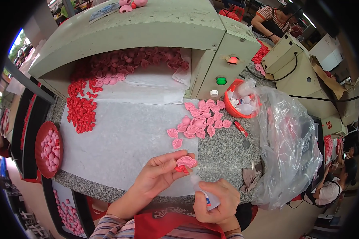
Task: Assembling small plastic toy components by joining pink and red parts together.
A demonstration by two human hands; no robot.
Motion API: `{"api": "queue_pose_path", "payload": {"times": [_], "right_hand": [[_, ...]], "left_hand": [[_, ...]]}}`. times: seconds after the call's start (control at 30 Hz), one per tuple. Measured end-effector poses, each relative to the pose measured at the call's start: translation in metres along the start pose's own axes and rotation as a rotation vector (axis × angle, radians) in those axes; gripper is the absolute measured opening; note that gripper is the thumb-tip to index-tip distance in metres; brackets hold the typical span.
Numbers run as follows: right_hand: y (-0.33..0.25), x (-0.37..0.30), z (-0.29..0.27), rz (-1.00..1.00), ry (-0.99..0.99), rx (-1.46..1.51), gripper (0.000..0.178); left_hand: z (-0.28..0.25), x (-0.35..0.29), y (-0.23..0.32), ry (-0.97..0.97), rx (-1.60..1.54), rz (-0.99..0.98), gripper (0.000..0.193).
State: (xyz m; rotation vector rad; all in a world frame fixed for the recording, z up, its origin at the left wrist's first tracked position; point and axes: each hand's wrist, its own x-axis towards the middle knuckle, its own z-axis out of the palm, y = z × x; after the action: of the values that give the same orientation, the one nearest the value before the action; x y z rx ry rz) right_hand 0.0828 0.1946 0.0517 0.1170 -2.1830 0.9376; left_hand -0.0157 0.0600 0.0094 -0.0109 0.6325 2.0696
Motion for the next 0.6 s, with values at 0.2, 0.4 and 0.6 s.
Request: {"api": "queue_pose_path", "payload": {"times": [0.2, 0.4, 0.6], "right_hand": [[0.0012, 0.0, -0.002, 0.007, 0.014, -0.01, 0.032], [0.0024, 0.001, -0.0041, 0.017, 0.028, -0.009, 0.031], [0.0031, 0.0017, -0.0048, 0.021, 0.027, -0.001, 0.03]], "left_hand": [[-0.0018, 0.0001, -0.001, -0.015, 0.002, 0.007, 0.04], [-0.0037, 0.0003, -0.0012, -0.033, -0.008, 0.014, 0.038], [-0.0047, 0.0009, -0.0015, -0.039, -0.002, 0.025, 0.037]]}}
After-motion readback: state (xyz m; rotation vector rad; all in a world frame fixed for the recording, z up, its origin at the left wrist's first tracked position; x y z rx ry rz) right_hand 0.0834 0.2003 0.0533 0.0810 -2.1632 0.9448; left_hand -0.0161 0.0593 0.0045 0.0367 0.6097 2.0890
